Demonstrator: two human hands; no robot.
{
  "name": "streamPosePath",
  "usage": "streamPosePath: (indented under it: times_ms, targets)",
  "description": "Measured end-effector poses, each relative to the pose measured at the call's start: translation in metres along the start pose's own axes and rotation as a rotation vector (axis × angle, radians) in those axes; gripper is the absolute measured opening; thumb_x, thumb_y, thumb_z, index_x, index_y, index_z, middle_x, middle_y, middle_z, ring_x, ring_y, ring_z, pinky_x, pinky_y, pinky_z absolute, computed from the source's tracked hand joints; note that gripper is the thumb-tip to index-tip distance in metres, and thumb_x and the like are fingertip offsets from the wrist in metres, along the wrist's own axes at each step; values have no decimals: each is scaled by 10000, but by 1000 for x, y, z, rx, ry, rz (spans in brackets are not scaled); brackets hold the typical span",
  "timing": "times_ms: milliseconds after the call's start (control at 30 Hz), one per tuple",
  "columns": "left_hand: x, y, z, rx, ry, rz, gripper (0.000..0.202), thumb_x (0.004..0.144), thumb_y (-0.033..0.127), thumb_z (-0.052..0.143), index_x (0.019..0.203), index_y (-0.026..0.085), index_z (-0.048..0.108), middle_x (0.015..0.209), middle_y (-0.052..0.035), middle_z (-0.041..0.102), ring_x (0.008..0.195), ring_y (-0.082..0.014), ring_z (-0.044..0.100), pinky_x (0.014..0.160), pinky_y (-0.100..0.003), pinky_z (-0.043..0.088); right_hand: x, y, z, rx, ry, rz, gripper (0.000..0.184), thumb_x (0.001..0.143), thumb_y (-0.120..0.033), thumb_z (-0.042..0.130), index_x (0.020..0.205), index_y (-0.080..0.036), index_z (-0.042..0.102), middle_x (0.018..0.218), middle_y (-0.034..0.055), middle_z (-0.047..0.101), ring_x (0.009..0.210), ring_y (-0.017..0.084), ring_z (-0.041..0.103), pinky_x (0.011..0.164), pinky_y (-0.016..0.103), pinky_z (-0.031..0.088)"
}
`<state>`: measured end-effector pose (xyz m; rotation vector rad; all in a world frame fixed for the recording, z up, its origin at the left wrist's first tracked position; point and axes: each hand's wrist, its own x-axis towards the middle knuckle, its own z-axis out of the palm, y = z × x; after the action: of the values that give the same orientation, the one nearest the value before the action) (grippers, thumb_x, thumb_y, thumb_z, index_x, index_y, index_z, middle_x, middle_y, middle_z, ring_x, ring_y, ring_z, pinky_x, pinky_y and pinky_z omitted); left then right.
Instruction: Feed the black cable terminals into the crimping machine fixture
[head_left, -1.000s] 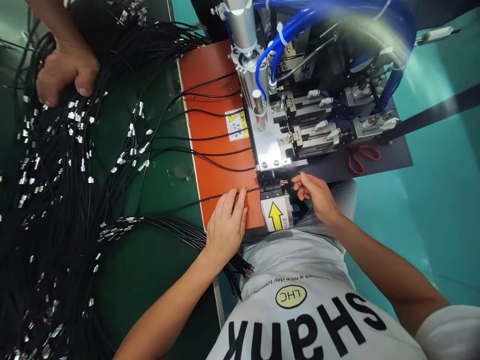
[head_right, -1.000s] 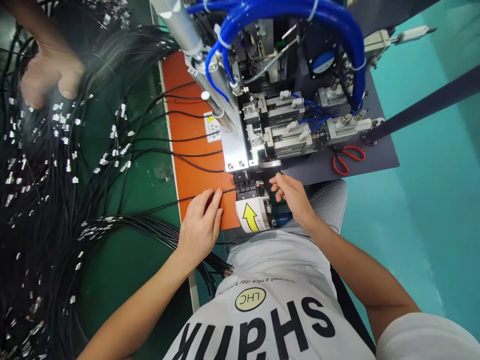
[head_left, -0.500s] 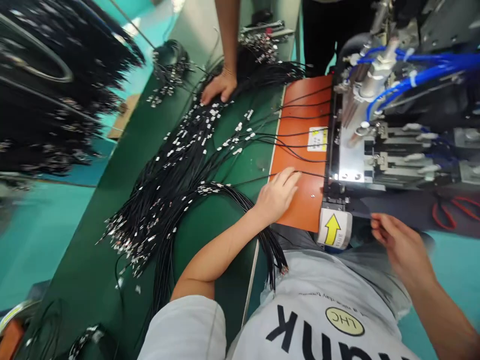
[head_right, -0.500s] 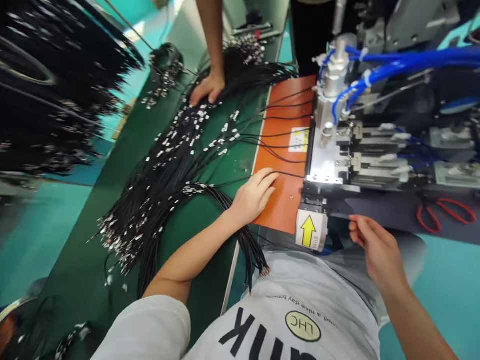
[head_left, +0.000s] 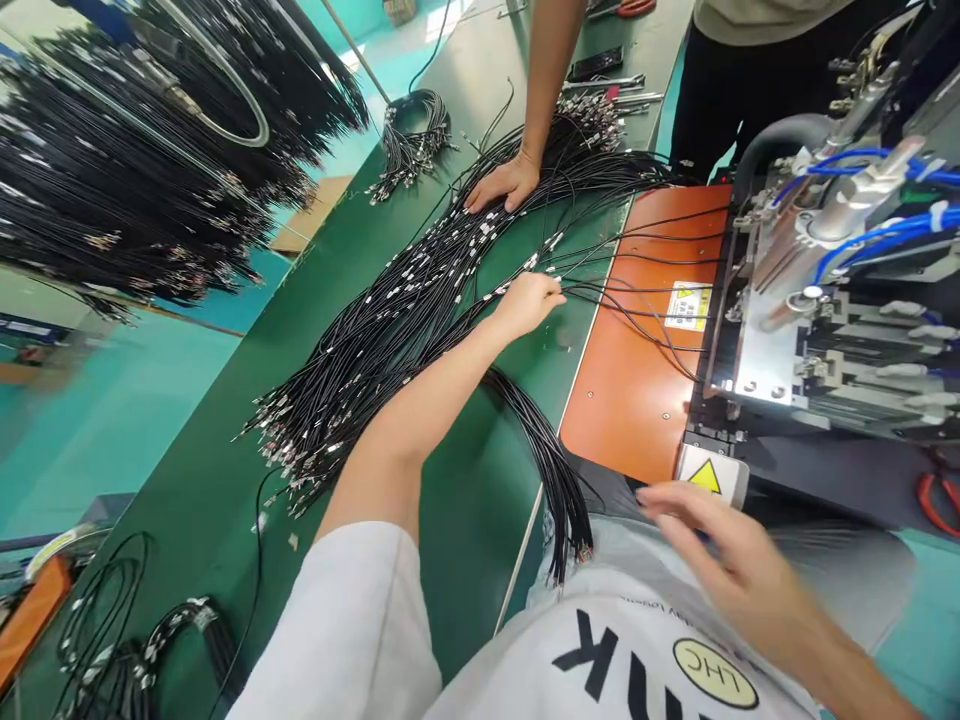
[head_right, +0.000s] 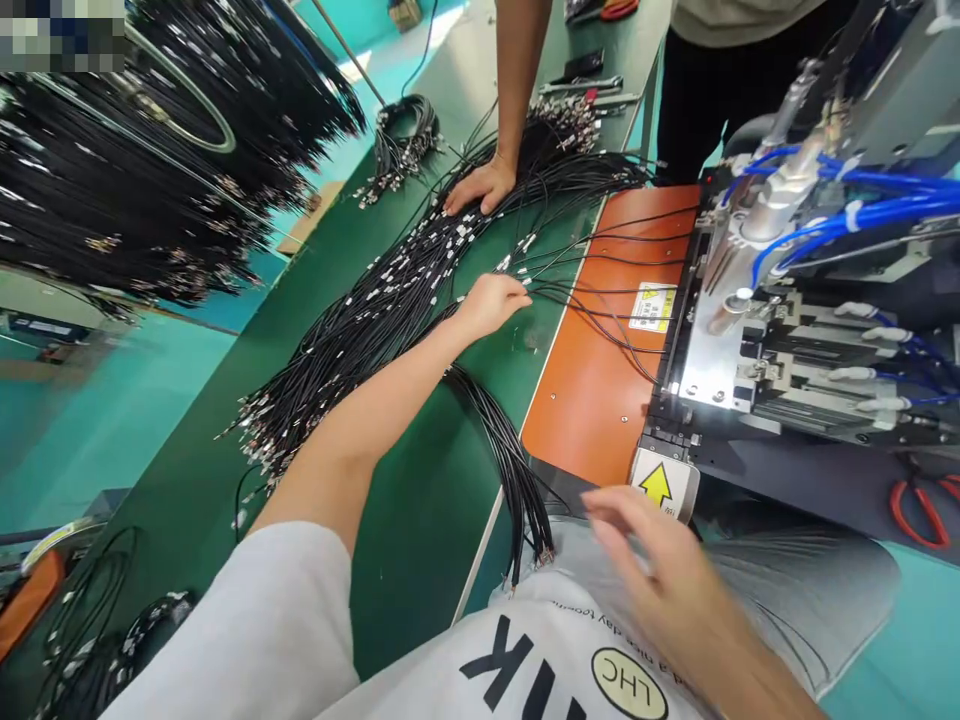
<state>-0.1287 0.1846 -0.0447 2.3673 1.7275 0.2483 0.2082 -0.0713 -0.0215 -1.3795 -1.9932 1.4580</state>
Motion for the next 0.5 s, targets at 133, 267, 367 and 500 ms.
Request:
streamPosePath:
  times_ms: [133,267,367,500]
  targets:
    - [25,12,8,-66,9,23,180,872,312,589,856,153,674,762,-43,662,736,-182,598,748,-315,438,34,-3,52,-38,-237,102,626,938,-552,480,1428,-162,493,1460,166,535,1326,332,530,1116,512,414]
    - [-18,-22,-17,-18,-12,-48,558,764,491,707,1185,154,566,1062,-93,656,933,-225,618,827,-327,466,51,18,90,85,-279,112,899,832,-621,623,1523,-129,322,1555,189,403,1420,335,411,1164,505,336]
    - [-69,-57,-37,288,-118,-379,1021,527,648,814,1329,125,459,1317,-206,527,1220,-398,499,979,-457,425,59,17,111,280,-328,71,820,782,-540,723,1449,-191,398,1418,134,564,1284,305,552,1064,456,443]
    - [-95,-86,-37,334,-251,-551,839,676,549,759,1311,75,484,1237,-233,577,1183,-401,546,968,-459,443,62,-1,120,357,-341,34,331,899,-375,604,1172,-196,551,1009,52,732,949,235,686,872,379,518]
